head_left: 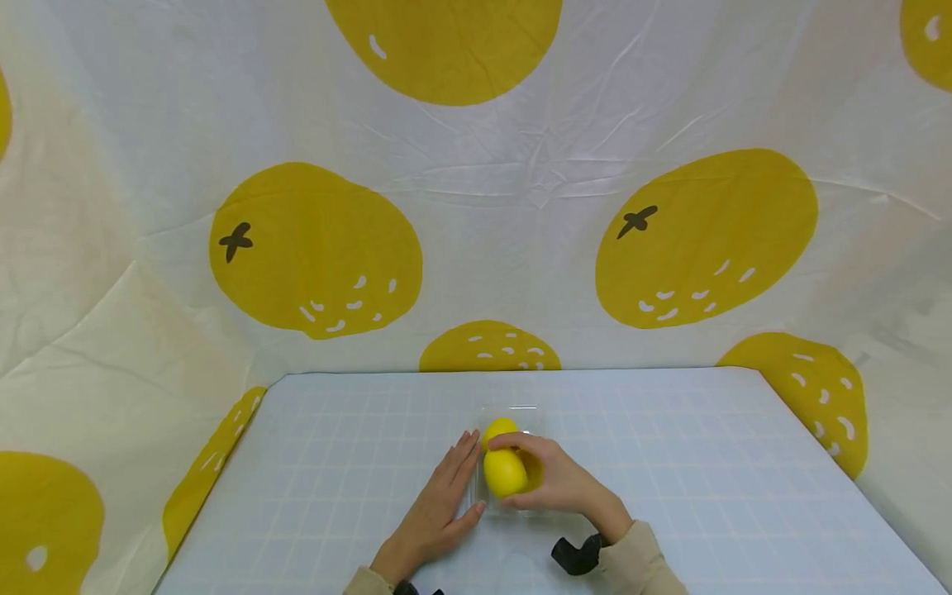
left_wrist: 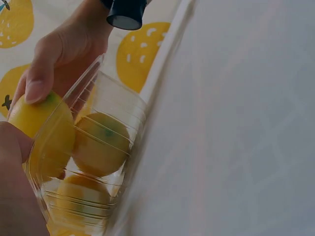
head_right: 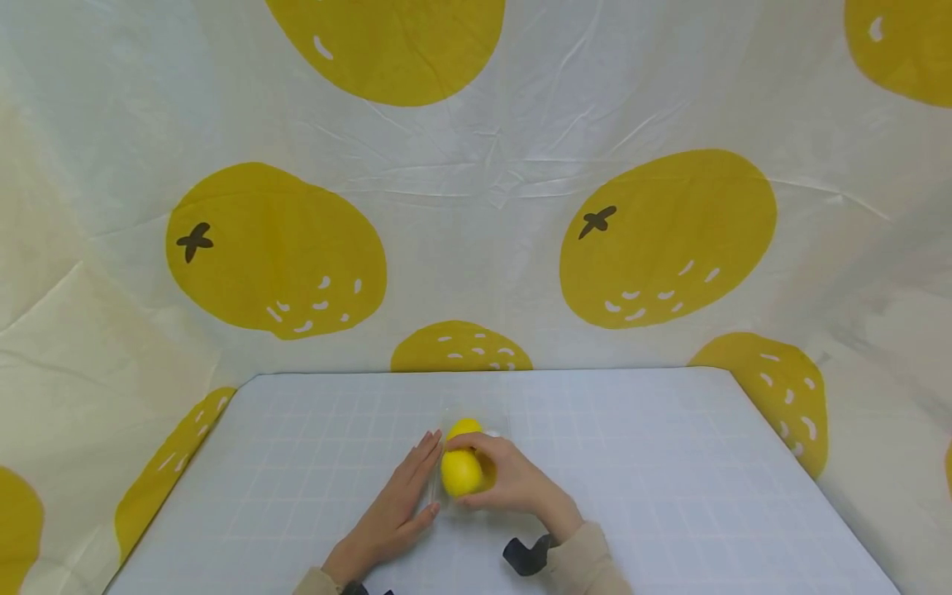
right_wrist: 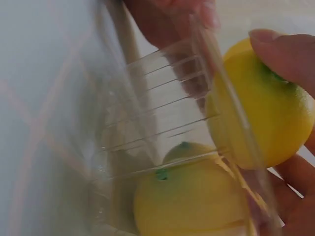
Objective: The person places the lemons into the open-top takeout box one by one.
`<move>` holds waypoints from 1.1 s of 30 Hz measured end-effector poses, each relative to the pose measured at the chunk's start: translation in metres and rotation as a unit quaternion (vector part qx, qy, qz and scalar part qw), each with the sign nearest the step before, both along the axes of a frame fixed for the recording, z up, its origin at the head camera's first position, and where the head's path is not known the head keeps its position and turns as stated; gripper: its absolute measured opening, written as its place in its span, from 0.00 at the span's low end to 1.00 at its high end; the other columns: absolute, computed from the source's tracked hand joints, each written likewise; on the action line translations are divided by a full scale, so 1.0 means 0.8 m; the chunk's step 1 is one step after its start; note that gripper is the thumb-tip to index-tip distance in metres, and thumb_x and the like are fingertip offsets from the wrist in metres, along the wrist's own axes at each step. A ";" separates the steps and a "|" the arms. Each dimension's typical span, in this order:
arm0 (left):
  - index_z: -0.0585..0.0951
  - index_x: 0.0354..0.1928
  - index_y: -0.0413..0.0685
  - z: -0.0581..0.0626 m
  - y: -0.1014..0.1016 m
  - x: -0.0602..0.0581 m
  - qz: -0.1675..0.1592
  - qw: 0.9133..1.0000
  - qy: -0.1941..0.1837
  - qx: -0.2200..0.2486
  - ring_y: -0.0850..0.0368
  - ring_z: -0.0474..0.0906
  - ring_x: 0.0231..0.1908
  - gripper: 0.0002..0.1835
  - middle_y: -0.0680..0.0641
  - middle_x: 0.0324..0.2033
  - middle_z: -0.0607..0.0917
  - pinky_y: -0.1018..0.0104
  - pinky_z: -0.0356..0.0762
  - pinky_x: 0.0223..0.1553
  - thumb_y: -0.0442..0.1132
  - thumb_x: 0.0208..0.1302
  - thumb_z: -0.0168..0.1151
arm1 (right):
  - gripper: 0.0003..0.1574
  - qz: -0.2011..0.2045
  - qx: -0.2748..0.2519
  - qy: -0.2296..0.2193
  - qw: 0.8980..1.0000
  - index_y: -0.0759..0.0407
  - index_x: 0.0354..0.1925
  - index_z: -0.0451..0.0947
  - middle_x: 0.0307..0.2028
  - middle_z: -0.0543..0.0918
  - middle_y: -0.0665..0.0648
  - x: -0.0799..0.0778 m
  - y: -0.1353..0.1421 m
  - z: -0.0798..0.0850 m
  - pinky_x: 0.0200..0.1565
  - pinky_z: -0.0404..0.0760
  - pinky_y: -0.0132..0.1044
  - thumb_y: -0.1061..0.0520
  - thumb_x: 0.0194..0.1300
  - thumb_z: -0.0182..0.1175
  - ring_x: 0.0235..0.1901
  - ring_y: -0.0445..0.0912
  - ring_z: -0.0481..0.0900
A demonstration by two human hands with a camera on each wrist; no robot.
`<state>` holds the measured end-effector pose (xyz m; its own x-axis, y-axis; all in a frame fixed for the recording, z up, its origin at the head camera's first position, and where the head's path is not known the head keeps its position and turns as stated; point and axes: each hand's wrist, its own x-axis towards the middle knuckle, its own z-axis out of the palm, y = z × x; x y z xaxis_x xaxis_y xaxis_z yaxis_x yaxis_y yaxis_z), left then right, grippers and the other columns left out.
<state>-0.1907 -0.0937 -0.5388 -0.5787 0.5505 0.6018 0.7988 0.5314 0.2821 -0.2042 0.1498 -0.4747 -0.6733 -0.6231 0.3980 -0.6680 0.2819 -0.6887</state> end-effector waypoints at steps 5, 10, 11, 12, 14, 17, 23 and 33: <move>0.59 0.74 0.34 0.000 0.000 0.000 0.003 1.000 -0.006 -0.004 0.40 0.53 0.74 0.39 0.37 0.75 0.58 0.34 0.61 0.64 0.51 0.69 0.50 | 0.40 0.019 0.042 0.046 0.998 0.53 0.62 0.75 0.60 0.79 0.52 -0.002 -0.002 -0.007 0.61 0.72 0.48 0.48 0.52 0.76 0.58 0.46 0.75; 0.59 0.74 0.34 0.001 0.001 0.000 0.003 1.000 -0.008 -0.008 0.41 0.52 0.74 0.39 0.37 0.74 0.58 0.34 0.60 0.64 0.52 0.69 0.50 | 0.40 0.025 0.068 0.046 0.996 0.51 0.63 0.75 0.62 0.78 0.52 -0.001 -0.002 -0.004 0.62 0.67 0.53 0.47 0.54 0.75 0.62 0.46 0.72; 0.59 0.74 0.34 0.001 0.001 0.000 0.003 1.000 -0.008 -0.009 0.41 0.52 0.74 0.39 0.37 0.75 0.58 0.34 0.60 0.64 0.52 0.69 0.50 | 0.40 0.027 0.071 0.044 0.996 0.51 0.64 0.75 0.63 0.78 0.53 -0.001 -0.001 -0.004 0.63 0.67 0.54 0.46 0.54 0.75 0.63 0.47 0.72; 0.59 0.74 0.34 0.001 0.001 0.000 0.003 1.000 -0.008 -0.010 0.41 0.52 0.74 0.39 0.37 0.75 0.58 0.34 0.60 0.64 0.52 0.69 0.49 | 0.39 0.028 0.073 0.043 0.996 0.51 0.64 0.75 0.63 0.77 0.53 -0.001 -0.001 -0.003 0.63 0.66 0.54 0.46 0.56 0.73 0.63 0.47 0.72; 0.59 0.74 0.34 0.001 0.001 0.000 0.003 1.000 -0.006 -0.010 0.40 0.52 0.74 0.39 0.37 0.75 0.58 0.34 0.60 0.64 0.52 0.69 0.49 | 0.37 0.032 0.073 0.040 0.996 0.52 0.65 0.75 0.63 0.77 0.54 -0.001 -0.001 -0.004 0.63 0.66 0.55 0.46 0.59 0.71 0.63 0.48 0.71; 0.59 0.74 0.33 0.001 0.001 0.000 0.004 1.000 -0.004 -0.009 0.40 0.53 0.74 0.39 0.37 0.74 0.58 0.34 0.60 0.64 0.52 0.69 0.49 | 0.35 0.031 0.072 0.048 0.996 0.53 0.65 0.74 0.63 0.77 0.54 -0.002 0.000 -0.006 0.63 0.66 0.56 0.45 0.63 0.68 0.63 0.48 0.72; 0.58 0.74 0.35 0.000 0.000 0.000 0.009 1.000 -0.010 -0.013 0.42 0.52 0.74 0.39 0.38 0.75 0.57 0.34 0.60 0.64 0.52 0.68 0.50 | 0.33 0.028 0.093 0.086 0.991 0.56 0.63 0.76 0.61 0.78 0.55 -0.002 -0.003 -0.006 0.62 0.61 0.64 0.47 0.62 0.68 0.63 0.50 0.73; 0.58 0.75 0.35 0.000 0.000 0.000 0.007 1.000 -0.005 -0.013 0.41 0.52 0.74 0.39 0.37 0.75 0.58 0.35 0.60 0.64 0.52 0.68 0.50 | 0.26 0.026 0.127 0.104 0.986 0.58 0.61 0.78 0.60 0.80 0.57 0.001 -0.006 -0.004 0.63 0.59 0.68 0.50 0.68 0.62 0.62 0.53 0.73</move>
